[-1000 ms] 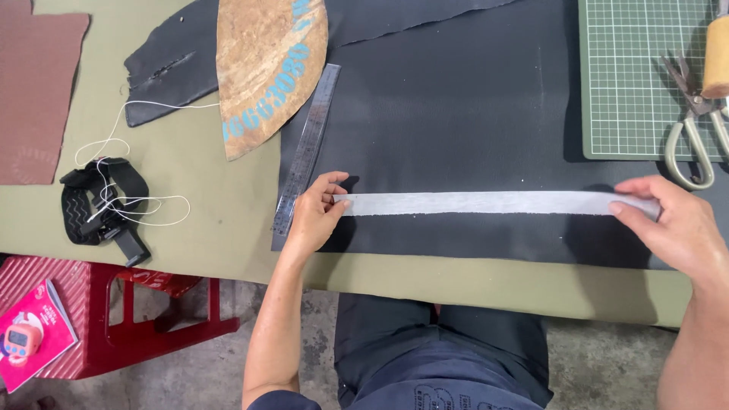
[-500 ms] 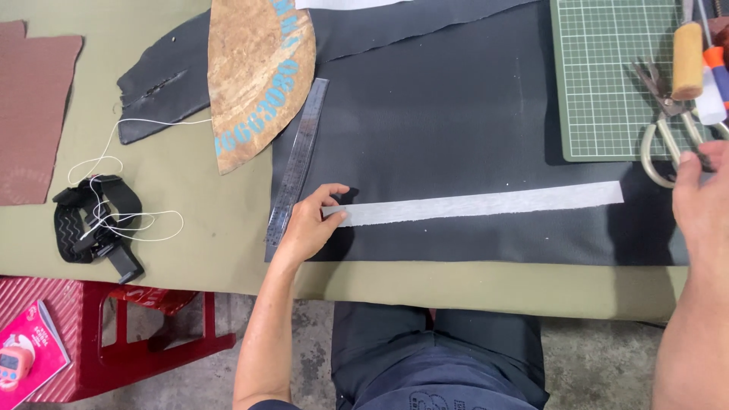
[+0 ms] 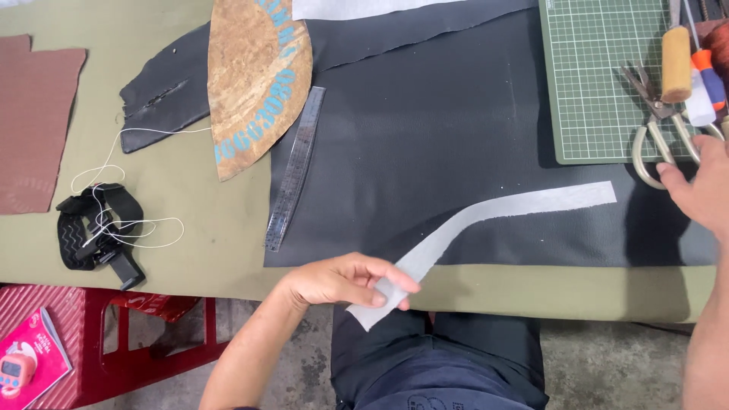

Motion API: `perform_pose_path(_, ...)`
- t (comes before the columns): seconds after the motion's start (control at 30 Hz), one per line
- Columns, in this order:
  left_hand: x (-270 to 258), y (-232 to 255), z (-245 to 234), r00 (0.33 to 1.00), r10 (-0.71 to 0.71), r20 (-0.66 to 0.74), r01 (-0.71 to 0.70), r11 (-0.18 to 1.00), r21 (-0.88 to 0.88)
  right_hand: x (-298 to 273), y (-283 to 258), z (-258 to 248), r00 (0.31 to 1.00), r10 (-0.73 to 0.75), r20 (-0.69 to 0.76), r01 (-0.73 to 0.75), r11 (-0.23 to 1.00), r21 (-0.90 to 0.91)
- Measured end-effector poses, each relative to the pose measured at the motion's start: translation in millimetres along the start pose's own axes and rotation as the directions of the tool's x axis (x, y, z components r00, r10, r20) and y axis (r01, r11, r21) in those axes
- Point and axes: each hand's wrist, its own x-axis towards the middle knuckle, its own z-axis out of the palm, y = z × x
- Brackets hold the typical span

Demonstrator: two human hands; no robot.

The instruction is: Cutting a piece of black leather with scissors and applying a white adhesive strip for reinforcement

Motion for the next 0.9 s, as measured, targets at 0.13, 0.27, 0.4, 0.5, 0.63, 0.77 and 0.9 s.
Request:
perform_pose_path(0.13, -1.5, 53.5, 33.1, 0.912, 0.374, -0.167, -0.353, 0.924, 0.145, 6.9, 12.5, 3.0, 0.972, 0.175, 0.159, -0.194, 0.974, 0.116)
perform_pose_path(0.27, 7.8, 107.8, 53.8, 0.694, 0.644, -0.322, -0.536, 0.761, 0.366, 17.1, 7.7, 2.3, 0.907, 0.323, 0.272, -0.364, 0.924, 0.117)
perform_pose_path(0.4, 32.0, 162.1, 54.5, 0.612, 0.714, -0.341, -0.453, 0.67, 0.588, 11.0, -9.3, -9.6, 0.909, 0.338, 0.243, -0.333, 0.941, -0.064)
perform_pose_path(0.5, 46.5, 195.7, 50.5, 0.45, 0.853, -0.265, -0.51, 0.489, 0.708, 10.8, -38.2, -32.7, 0.803, 0.486, 0.345, -0.481, 0.87, -0.105)
perform_pose_path(0.63, 52.1, 219.7, 73.0, 0.064, 0.981, -0.185, -0.254, 0.196, 0.947, 3.8, -39.3, -38.4, 0.758, 0.509, 0.409, -0.501, 0.855, -0.134)
perform_pose_path(0.77, 82.4, 141.1, 37.2, 0.268, 0.936, -0.226, -0.378, 0.318, 0.869, -7.9, -61.5, -56.8, 0.716, 0.559, 0.418, -0.554, 0.82, -0.145)
perform_pose_path(0.9, 117.6, 64.1, 2.3, 0.401, 0.81, -0.428, -0.464, 0.583, 0.667, -30.3, -135.3, -90.9, 0.715, 0.562, 0.417, -0.663, 0.734, 0.147)
